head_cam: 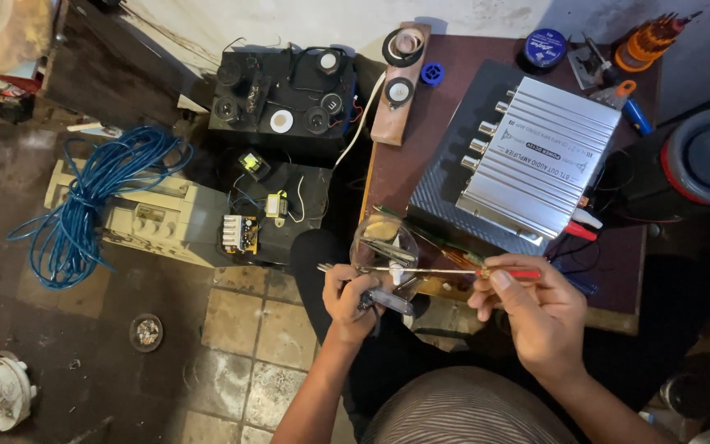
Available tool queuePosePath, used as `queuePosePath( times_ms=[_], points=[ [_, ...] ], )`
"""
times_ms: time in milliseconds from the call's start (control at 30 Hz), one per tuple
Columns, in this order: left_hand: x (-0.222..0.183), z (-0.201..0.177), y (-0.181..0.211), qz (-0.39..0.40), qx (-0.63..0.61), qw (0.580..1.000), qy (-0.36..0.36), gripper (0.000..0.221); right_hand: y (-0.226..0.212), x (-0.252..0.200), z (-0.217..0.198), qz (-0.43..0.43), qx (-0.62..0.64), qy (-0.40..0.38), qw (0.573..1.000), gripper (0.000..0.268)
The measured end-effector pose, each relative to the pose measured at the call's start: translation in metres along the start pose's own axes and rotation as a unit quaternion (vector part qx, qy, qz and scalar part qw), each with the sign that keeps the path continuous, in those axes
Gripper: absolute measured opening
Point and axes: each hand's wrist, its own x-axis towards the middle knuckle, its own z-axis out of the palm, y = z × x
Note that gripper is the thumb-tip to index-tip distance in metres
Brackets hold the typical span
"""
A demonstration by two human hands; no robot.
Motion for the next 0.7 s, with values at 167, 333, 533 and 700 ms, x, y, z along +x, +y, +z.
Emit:
queuePosePath(
  times_ms=[167, 333, 533, 700],
  points=[
    [-0.01, -0.005, -0.007, -0.033, 0.064, 0.997, -0.02, 0.028, 0.007, -0.002, -0.003, 0.003, 0.029, 0.003, 1.0, 0.019],
    [0.0, -0.007, -0.005, -0.03, 0.088, 0.995, -0.041, 0.036, 0.012, -0.004, -0.002, 0.019, 0.051, 0.037, 0.998, 0.022],
    [0.012, -0.011, -0.004, -0.07, 0.019, 0.994, -0.076, 0.023, 0.015, -0.006, 0.0, 0.021, 0.06, 0.048, 0.997, 0.022],
    [0.017, -0.014, -0.001, -0.066, 0.042, 0.993, -0.091, 0.026, 0.021, -0.007, 0.0, 0.011, 0.064, 0.054, 0.996, 0.022]
  ],
)
